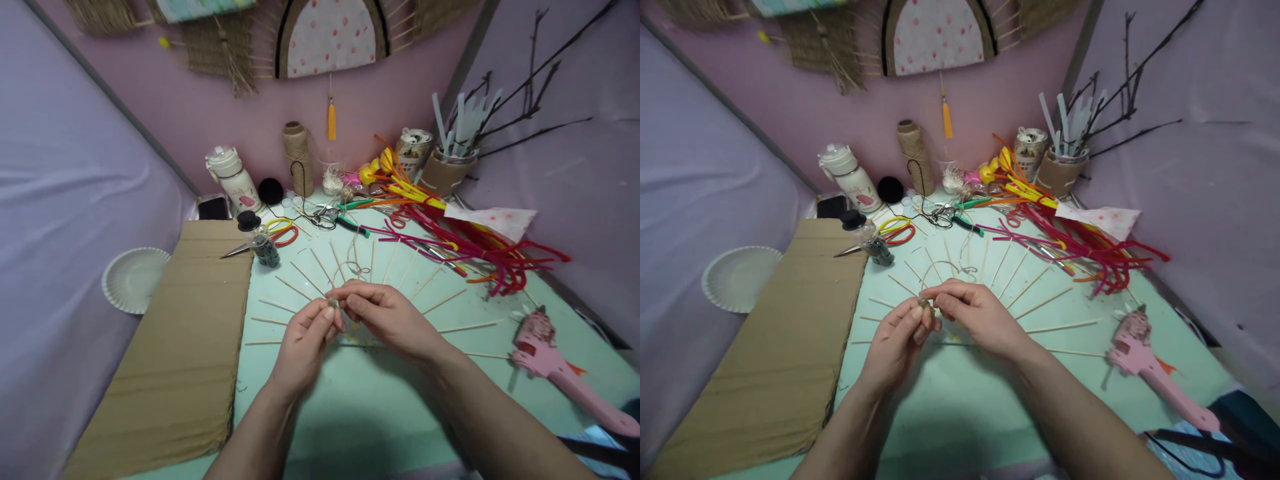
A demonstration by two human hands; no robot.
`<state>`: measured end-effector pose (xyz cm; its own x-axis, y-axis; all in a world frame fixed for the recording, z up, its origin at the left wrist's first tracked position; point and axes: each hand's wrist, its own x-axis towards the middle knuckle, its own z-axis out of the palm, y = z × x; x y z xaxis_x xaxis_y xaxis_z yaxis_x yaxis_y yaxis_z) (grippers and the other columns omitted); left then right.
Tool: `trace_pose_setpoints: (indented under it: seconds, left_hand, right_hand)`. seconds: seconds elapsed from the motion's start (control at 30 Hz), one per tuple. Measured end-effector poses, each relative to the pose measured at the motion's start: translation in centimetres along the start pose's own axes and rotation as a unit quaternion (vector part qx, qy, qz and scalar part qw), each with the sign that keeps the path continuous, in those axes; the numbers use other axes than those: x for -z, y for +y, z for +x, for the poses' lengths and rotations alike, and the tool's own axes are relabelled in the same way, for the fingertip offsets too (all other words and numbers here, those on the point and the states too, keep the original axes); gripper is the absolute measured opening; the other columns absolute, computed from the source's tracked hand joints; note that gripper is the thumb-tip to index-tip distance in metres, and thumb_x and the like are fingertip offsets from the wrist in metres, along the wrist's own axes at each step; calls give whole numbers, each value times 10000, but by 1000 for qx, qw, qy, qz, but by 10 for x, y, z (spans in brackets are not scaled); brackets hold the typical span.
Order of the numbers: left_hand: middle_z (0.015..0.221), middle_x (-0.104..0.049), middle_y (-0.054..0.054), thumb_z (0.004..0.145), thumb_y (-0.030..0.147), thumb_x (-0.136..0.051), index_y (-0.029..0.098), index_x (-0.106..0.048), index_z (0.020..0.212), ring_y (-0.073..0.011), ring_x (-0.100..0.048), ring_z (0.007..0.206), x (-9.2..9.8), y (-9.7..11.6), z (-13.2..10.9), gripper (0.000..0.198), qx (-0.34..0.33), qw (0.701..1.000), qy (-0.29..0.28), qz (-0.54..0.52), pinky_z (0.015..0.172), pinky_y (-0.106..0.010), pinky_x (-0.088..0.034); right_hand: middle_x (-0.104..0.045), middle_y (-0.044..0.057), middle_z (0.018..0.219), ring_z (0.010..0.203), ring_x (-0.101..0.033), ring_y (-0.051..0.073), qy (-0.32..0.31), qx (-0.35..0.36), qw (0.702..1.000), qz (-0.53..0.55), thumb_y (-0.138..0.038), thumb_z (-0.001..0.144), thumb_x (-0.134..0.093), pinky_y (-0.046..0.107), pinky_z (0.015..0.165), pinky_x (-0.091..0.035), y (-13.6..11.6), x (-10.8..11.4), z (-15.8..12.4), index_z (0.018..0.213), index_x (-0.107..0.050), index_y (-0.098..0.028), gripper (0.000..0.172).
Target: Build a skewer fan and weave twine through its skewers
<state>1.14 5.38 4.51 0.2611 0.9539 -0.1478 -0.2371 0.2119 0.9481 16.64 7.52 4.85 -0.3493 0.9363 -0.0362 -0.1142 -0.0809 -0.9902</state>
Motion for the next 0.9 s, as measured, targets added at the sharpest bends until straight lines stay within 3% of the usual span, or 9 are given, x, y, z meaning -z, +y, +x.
trace_pose_setpoints:
  seconds: [0.13, 0.5, 0.73, 0.9]
  left_hand:
    - [540, -323, 54, 858, 340, -552, 165, -491, 612, -89, -281, 535, -4, 3, 4, 308, 46, 989, -28, -137, 668, -259, -375]
    - [522, -227, 68, 902, 287, -459, 171, -405, 602, -79, -194, 495, -5, 4, 4, 325, 137, 955, -68, -253, 623, -235, -367]
    - [518, -223, 70, 871, 305, -474, 177, -356, 602, -64, -220, 467, -6, 5, 2, 321, 177, 950, -77, -246, 585, -229, -364]
    - [481, -306, 60, 853, 339, -501, 174, -412, 571, -69, -285, 459, -5, 6, 1, 339, 151, 959, -105, -216, 603, -243, -395]
  right_hand:
    - [-665, 11, 933, 826, -590, 113, 0, -2, 1000, -2, -310, 877, -572, 253, 776, -443, 2, 1, 1, 992, -723, -232, 205]
    - [-690, 12, 834, 776, -610, 132, 47, -9, 999, 9, -305, 788, -635, 278, 764, -460, 2, 0, 2, 848, -726, -189, 160]
    - [-660, -8, 722, 676, -576, 115, 58, -40, 996, 62, -300, 701, -713, 253, 669, -441, 5, -3, 4, 778, -691, -167, 155]
    - [-636, -21, 682, 636, -554, 92, 39, -35, 995, 89, -285, 697, -736, 229, 625, -420, 7, -2, 2, 750, -677, -159, 149]
